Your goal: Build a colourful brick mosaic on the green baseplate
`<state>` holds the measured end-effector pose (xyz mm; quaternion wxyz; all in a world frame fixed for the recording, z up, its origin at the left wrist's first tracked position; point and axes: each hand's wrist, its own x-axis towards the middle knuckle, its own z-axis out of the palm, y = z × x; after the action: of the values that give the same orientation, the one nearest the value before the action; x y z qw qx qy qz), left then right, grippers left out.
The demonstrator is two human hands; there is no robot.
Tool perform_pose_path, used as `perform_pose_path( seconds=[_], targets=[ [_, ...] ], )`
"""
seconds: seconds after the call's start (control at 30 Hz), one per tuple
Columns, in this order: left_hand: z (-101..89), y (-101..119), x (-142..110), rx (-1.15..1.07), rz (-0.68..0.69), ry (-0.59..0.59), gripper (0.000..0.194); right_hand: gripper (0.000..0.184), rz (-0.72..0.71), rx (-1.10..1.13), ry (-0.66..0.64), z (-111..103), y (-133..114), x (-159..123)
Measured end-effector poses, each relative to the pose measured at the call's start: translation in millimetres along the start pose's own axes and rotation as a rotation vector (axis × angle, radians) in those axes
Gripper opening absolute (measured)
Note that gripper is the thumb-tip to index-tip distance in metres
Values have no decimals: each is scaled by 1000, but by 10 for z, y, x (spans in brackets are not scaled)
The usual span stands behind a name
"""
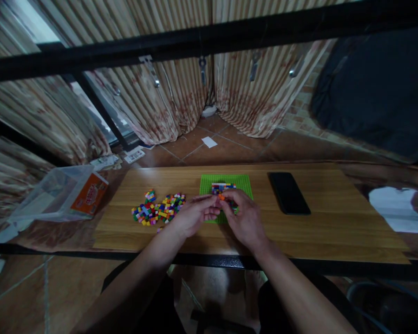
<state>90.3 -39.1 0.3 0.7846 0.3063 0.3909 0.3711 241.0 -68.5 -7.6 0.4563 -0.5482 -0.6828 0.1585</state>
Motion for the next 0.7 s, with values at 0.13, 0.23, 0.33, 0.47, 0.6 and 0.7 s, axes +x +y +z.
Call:
perform_pose_path(
  seconds=[0.13, 0.23, 0.33, 0.47, 0.6, 0.7],
  targets=[
    [-23, -31, 16, -165, -49, -49, 27, 9, -43, 34, -36, -11, 3, -15],
    [-10, -40, 38, -185, -59, -61, 29, 7, -14, 71, -57, -43, 35, -20],
    [9, -67, 49, -175, -64, -71, 30, 16, 56, 90, -70, -75, 71, -21],
    [25, -148, 51, -211, -51, -79, 31, 18, -6, 43, -111, -97, 78, -14],
    [43, -164, 40, -151, -26, -20, 28, 19, -62, -7, -111, -143, 153, 30],
    [29, -62, 29, 49, 59, 112, 23, 21, 8, -22, -7, -184, 321, 95]
  ],
)
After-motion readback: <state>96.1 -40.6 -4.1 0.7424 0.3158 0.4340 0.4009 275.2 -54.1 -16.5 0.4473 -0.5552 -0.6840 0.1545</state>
